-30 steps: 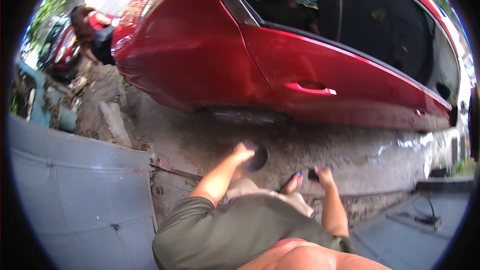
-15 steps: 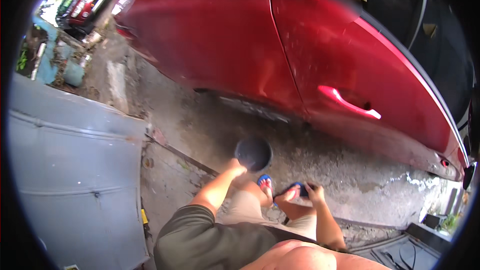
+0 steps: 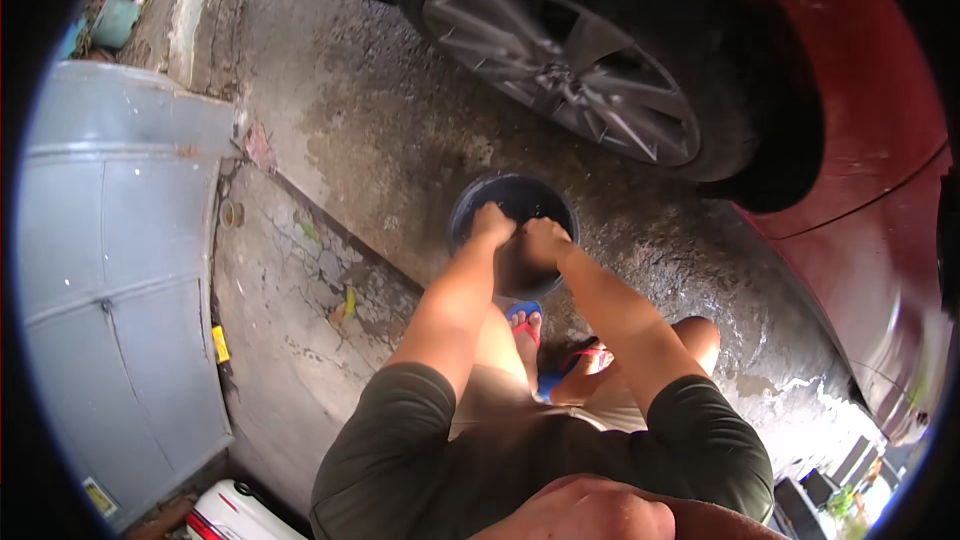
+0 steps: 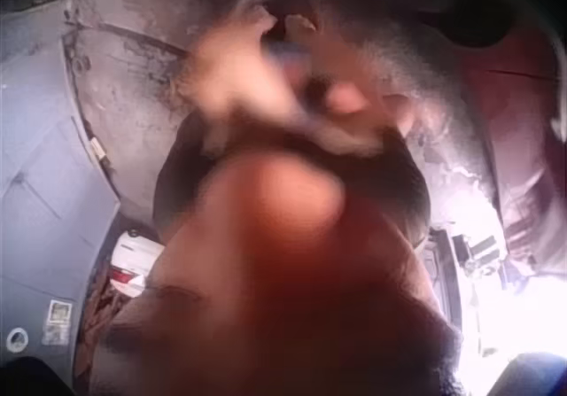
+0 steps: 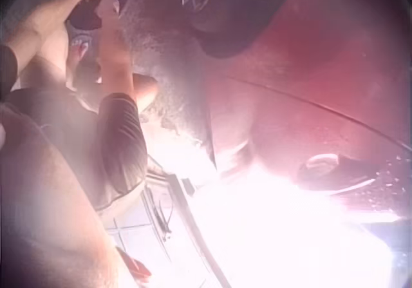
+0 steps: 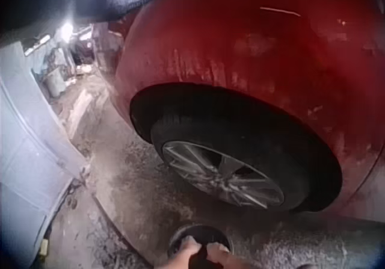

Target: The person is wet sanding the side panel of a red car. They use a black cloth to wipe the surface and a sanding block to scrub the panel, frequently dipping both tools into a bucket of water.

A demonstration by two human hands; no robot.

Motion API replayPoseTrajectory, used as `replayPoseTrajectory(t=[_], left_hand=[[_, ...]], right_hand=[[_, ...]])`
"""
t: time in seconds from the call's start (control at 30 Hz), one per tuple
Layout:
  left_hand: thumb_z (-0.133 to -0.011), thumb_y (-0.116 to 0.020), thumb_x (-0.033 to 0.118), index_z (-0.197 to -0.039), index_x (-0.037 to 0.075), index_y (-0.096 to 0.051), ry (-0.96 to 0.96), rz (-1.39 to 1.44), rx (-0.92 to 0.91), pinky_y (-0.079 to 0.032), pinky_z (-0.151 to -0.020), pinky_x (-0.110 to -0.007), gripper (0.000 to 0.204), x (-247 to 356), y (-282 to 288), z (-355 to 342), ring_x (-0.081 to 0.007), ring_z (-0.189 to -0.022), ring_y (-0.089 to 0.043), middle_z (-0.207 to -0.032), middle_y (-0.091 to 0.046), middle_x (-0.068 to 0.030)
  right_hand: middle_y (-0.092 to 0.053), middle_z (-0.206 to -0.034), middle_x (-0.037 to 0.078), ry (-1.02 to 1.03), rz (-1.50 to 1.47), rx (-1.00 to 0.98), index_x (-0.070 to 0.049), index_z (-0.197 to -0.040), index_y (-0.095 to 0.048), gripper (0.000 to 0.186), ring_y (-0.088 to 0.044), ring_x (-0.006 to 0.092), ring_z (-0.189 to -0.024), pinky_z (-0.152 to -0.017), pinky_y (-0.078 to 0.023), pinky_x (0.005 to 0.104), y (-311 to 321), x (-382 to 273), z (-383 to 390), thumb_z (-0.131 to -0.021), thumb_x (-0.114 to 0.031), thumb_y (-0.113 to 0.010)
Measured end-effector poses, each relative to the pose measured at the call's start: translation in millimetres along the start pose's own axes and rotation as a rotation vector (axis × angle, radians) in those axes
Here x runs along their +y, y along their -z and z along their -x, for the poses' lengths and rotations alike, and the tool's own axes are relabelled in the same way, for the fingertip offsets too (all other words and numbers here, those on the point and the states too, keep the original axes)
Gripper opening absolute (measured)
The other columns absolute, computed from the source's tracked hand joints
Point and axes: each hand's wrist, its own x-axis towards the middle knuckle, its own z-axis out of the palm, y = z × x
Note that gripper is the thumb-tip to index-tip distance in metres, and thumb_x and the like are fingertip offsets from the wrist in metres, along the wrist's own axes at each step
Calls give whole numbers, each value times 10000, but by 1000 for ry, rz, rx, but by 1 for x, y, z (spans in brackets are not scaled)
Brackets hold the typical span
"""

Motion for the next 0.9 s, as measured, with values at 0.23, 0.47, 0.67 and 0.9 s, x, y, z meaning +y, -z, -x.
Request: replayPoseTrajectory(t=[0.23, 0.47, 0.67, 0.9], left_hand=[[-822, -759, 252, -1246, -63, -691, -12, 170, 253, -520, -1081, -443, 532, 1, -7, -31, -416, -1238, -649, -1293, -684, -280], [-815, -750, 263, -1183, -84, -716, 103, 288, 129, -525, -1054, -449, 508, 26, 6, -55, -412, -1237, -655, -1280, -679, -315], [-763, -783, 210, -1004, -89, -761, -27, 289, 18, -547, -935, -428, 385, 59, 30, -50, -374, -1088, -735, -1087, -756, -281], [-748, -866, 202, -1159, -90, -662, -334, 316, 194, -550, -917, -407, 544, 68, 96, 60, -332, -983, -732, -1046, -755, -228]], right_hand=[[-727, -1154, 281, -9, 170, -89, 54, -1134, -719, 346, -702, 399, -1142, -1011, -571, 455, -10, 13, -34, -824, -98, -736], [-727, -1142, 267, 19, -114, 257, 3, -1252, -685, 314, -702, 451, -1059, -998, -557, 494, 25, 9, -23, -966, -93, -597], [-571, -1454, 251, 211, -524, 379, -136, -1500, -554, 495, -713, 439, -1067, -957, -594, 473, 74, 28, 45, -1023, -46, -459], [-430, -1615, 108, 49, -1480, 381, -83, -1375, -622, 390, -602, 194, -1176, -952, -557, 362, 94, 72, 177, -1013, 1, -503]])
